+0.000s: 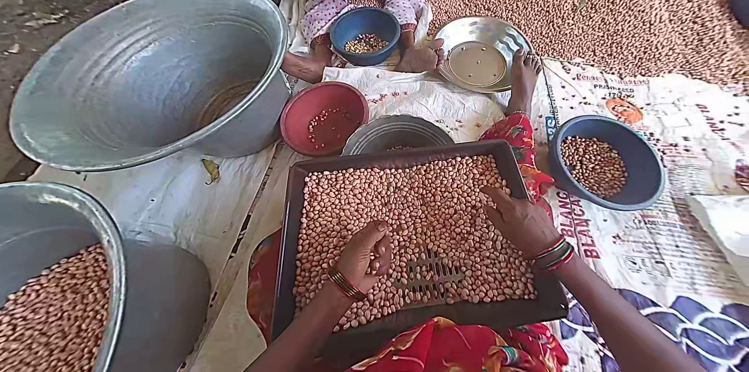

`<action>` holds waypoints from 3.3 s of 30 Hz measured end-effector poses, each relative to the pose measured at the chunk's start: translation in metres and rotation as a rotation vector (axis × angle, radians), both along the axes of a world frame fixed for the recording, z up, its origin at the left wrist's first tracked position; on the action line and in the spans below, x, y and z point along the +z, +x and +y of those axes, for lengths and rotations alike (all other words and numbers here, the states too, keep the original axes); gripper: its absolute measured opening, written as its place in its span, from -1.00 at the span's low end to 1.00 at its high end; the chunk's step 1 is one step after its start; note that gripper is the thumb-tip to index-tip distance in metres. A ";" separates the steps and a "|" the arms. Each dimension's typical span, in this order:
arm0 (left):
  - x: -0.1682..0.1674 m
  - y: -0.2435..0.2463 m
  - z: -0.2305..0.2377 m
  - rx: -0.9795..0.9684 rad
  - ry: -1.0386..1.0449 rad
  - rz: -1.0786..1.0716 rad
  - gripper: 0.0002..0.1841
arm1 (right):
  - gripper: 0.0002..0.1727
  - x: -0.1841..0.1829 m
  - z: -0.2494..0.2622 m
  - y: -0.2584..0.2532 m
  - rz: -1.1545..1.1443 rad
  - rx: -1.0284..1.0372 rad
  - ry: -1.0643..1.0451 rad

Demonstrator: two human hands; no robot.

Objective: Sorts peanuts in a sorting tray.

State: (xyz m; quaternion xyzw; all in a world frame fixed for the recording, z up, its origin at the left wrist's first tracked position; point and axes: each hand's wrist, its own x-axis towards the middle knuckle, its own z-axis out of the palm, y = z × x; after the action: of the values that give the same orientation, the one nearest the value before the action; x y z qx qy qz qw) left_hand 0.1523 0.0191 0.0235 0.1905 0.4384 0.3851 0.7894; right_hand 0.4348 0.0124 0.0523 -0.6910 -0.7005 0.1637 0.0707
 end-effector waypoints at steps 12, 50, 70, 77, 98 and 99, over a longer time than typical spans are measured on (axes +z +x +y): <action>-0.016 -0.030 0.000 0.067 0.279 -0.514 -0.87 | -0.80 -0.048 0.013 -0.110 0.325 0.676 0.382; 0.029 -0.019 0.030 -0.875 0.323 1.292 -0.60 | -0.76 -0.057 0.054 -0.101 0.320 0.422 0.378; -0.008 -0.097 -0.003 0.245 0.374 -0.250 -0.47 | -0.70 -0.078 0.041 -0.076 0.150 0.642 0.377; 0.022 -0.083 -0.012 0.351 0.067 0.077 -0.41 | -0.79 -0.082 -0.003 -0.182 0.463 0.924 0.502; 0.011 -0.063 -0.014 0.429 0.062 -0.217 -0.36 | -0.62 -0.074 0.032 -0.194 0.497 0.770 0.080; 0.009 -0.064 -0.013 0.466 0.092 -0.228 -0.34 | -0.65 -0.082 0.016 -0.194 0.498 0.854 0.127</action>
State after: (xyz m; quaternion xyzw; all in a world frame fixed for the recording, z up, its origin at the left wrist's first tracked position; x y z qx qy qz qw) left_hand 0.0886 0.0063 0.0327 0.0755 0.3609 0.5951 0.7141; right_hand 0.2412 0.0288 -0.0297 -0.2768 -0.8914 0.2951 0.2045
